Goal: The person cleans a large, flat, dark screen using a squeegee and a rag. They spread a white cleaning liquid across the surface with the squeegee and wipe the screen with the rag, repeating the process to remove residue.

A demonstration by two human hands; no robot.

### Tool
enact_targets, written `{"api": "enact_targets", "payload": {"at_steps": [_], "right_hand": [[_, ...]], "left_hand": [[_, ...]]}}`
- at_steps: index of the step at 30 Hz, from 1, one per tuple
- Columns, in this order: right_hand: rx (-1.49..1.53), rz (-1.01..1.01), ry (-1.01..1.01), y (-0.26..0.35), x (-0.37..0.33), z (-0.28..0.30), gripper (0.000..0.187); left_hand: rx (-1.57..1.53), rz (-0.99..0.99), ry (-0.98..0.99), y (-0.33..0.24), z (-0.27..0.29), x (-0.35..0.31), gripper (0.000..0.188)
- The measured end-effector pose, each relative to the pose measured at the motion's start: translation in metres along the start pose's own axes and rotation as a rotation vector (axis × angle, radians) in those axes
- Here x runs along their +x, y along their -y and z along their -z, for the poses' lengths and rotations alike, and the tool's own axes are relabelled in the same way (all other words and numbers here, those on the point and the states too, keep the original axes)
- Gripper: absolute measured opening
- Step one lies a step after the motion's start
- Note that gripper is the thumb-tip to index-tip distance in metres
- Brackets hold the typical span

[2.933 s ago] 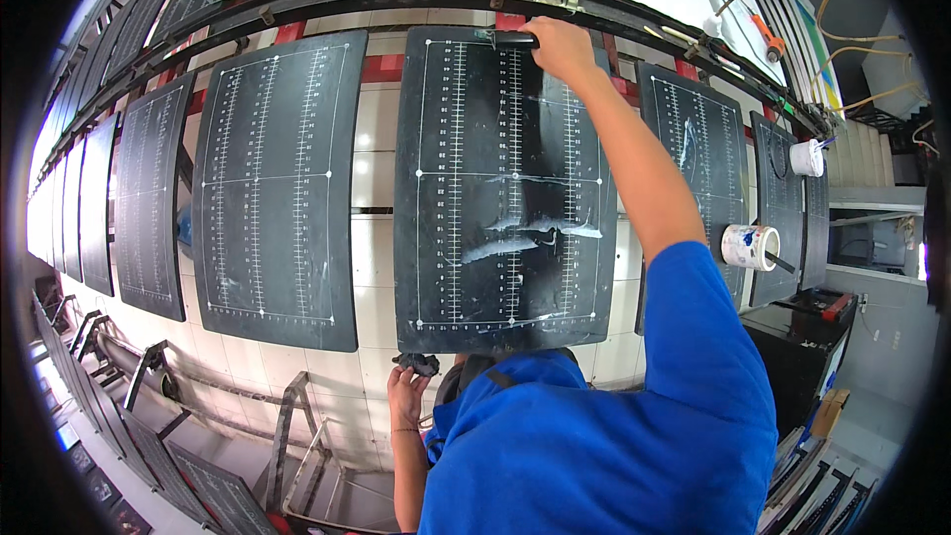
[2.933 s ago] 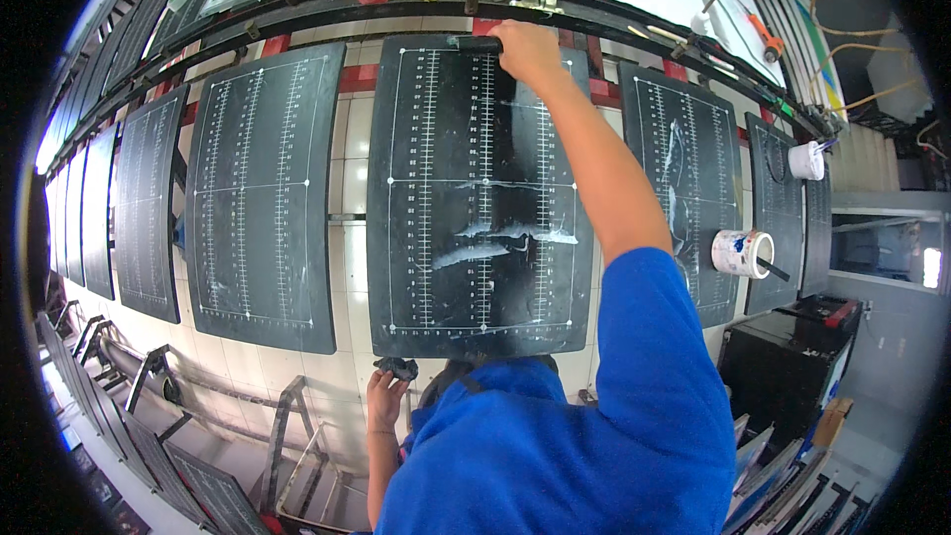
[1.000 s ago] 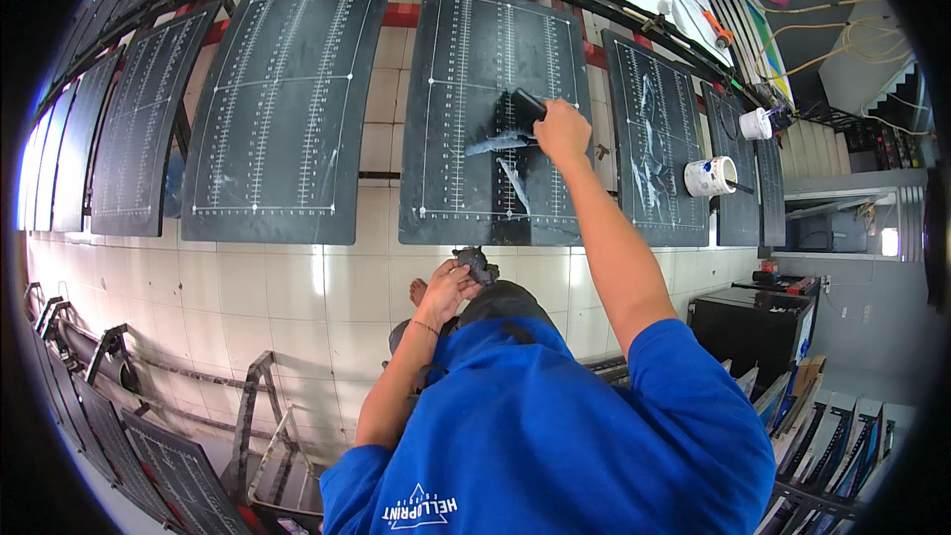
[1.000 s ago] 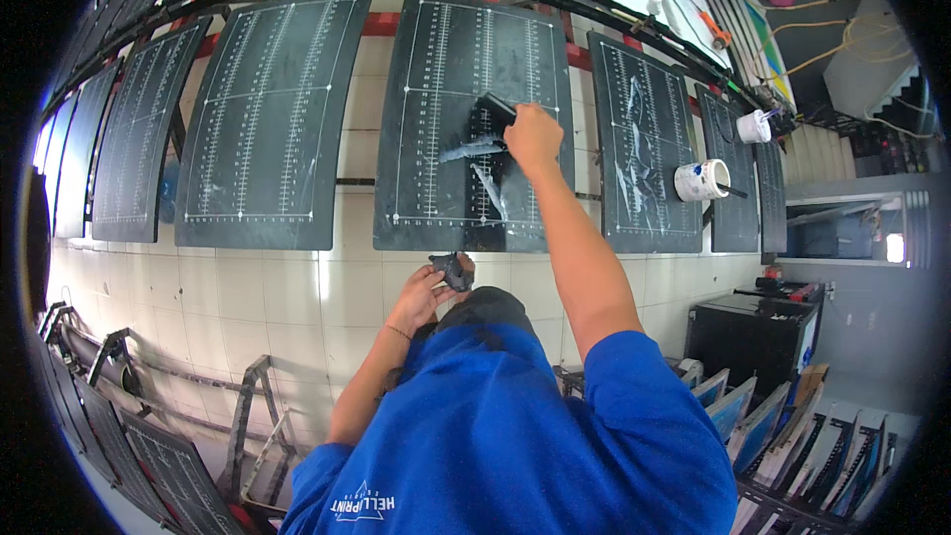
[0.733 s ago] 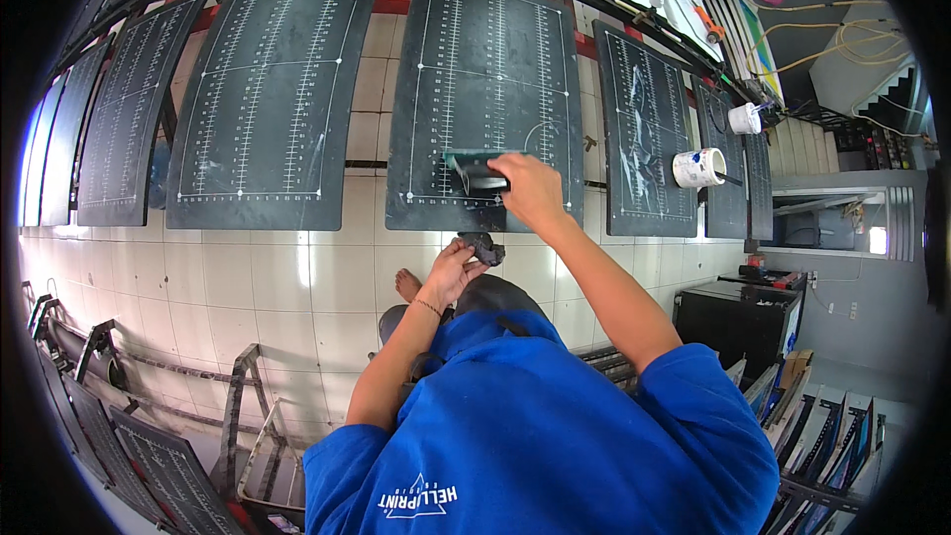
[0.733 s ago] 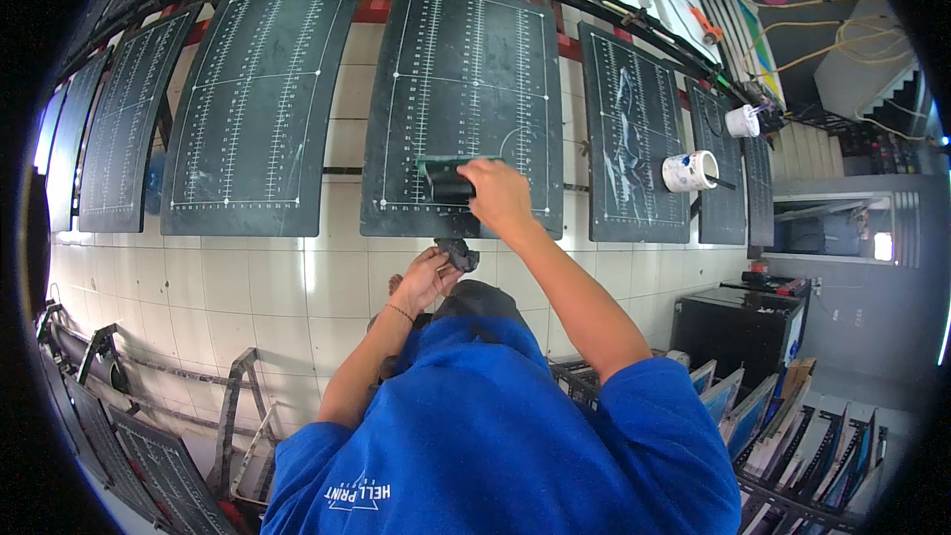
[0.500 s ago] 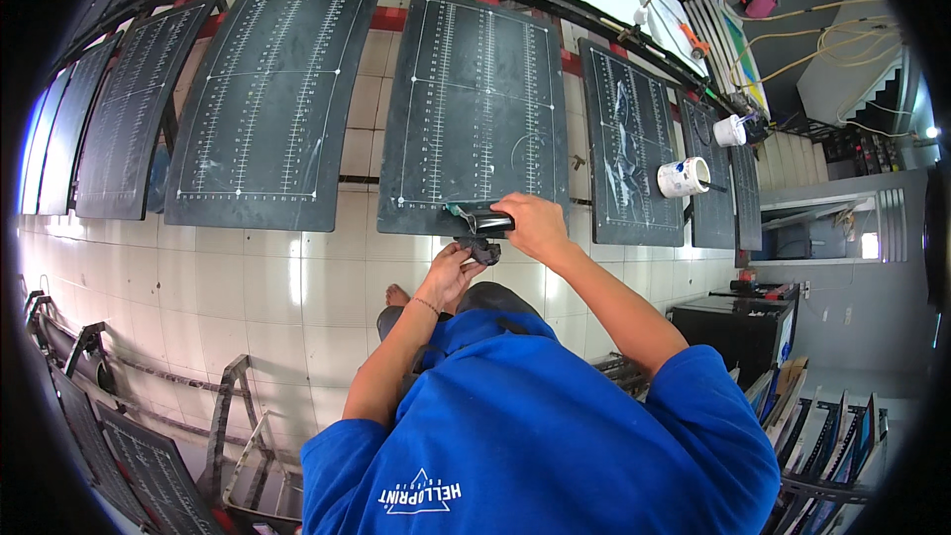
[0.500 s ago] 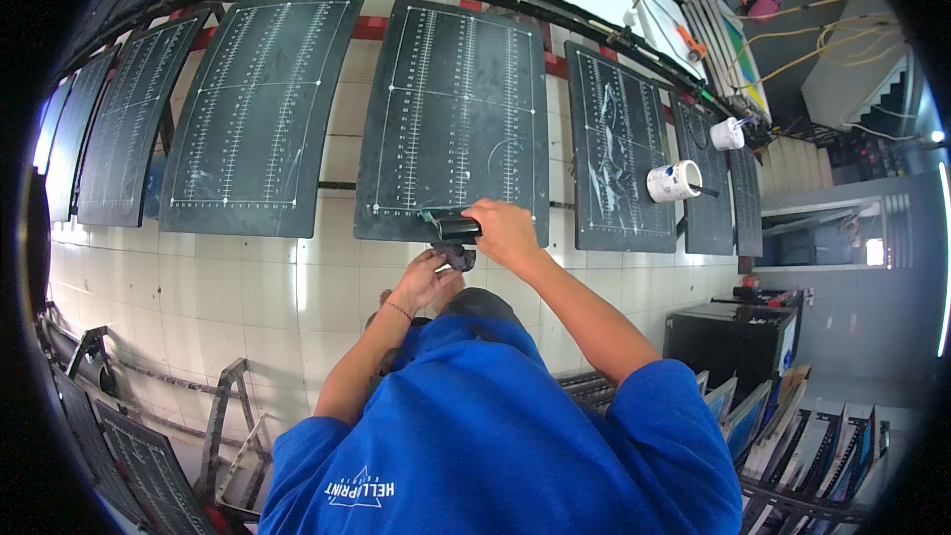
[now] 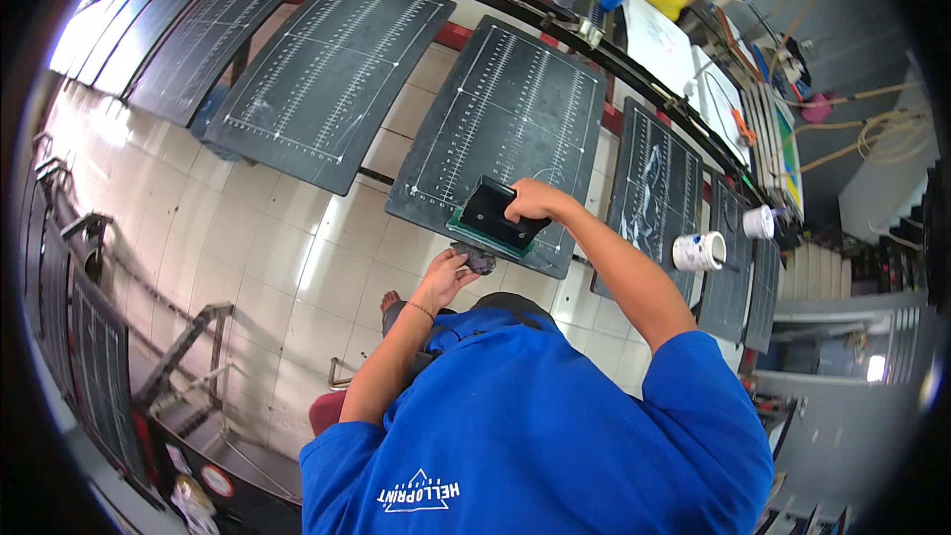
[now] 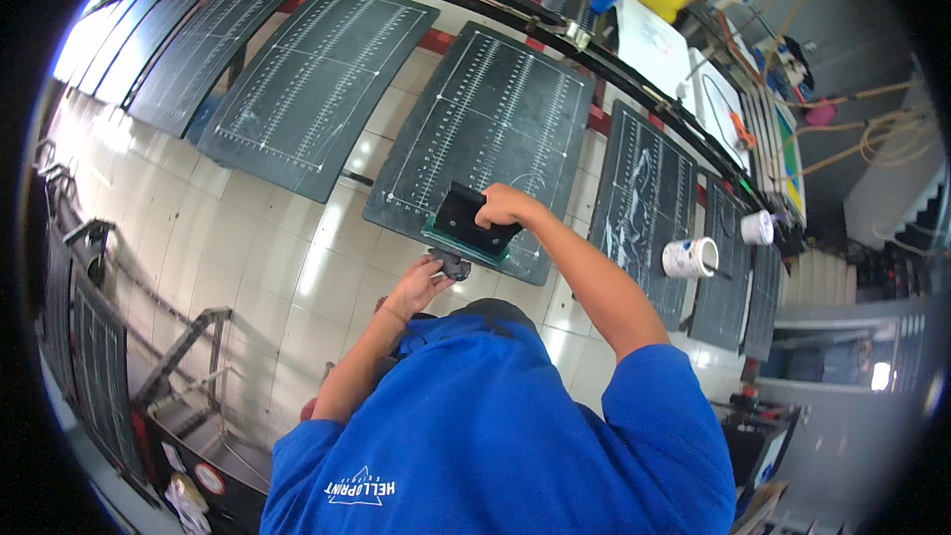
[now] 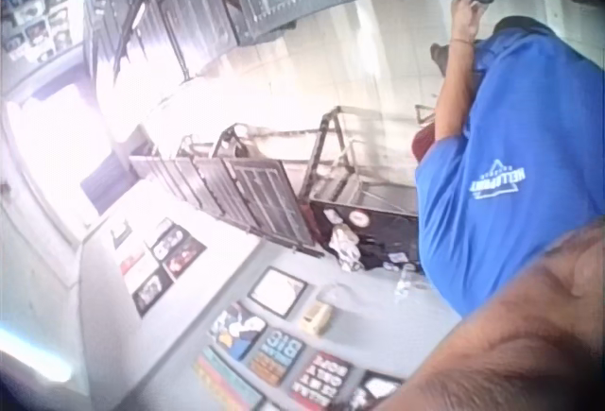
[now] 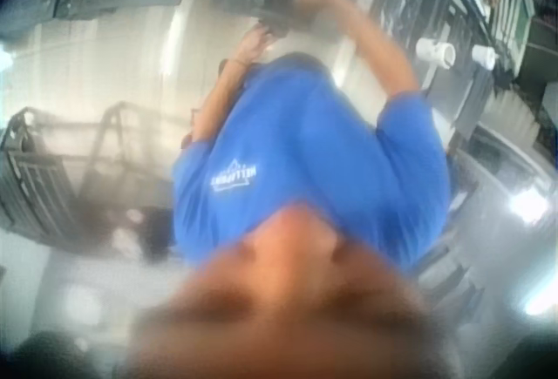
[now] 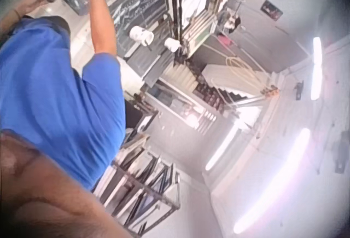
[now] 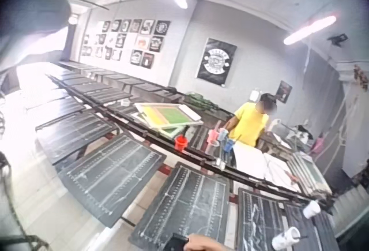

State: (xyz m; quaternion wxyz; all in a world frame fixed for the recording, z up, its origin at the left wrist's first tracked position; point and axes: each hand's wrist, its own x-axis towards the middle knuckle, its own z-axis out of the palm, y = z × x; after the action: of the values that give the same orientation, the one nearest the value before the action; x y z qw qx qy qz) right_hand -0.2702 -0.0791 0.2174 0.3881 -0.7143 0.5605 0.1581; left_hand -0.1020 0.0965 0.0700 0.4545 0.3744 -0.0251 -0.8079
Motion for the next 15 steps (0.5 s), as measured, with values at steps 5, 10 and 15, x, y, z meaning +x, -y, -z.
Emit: {"api": "enact_targets", "payload": {"at_steps": [5, 10, 15], "right_hand": [[0.194, -0.053, 0.118, -0.003, 0.003, 0.055, 0.057], [0.864, 0.016, 0.291, -0.086, 0.026, 0.071, 0.035], [1.161, 0.038, 0.143, -0.178, -0.006, 0.078, 0.037]], "left_hand": [[-0.079, -0.215, -0.117, 0.036, -0.007, -0.006, 0.022], [-0.117, -0.388, -0.189, 0.077, -0.015, 0.0, 0.022], [-0.151, -0.422, -0.242, 0.119, -0.033, -0.005, 0.022]]}}
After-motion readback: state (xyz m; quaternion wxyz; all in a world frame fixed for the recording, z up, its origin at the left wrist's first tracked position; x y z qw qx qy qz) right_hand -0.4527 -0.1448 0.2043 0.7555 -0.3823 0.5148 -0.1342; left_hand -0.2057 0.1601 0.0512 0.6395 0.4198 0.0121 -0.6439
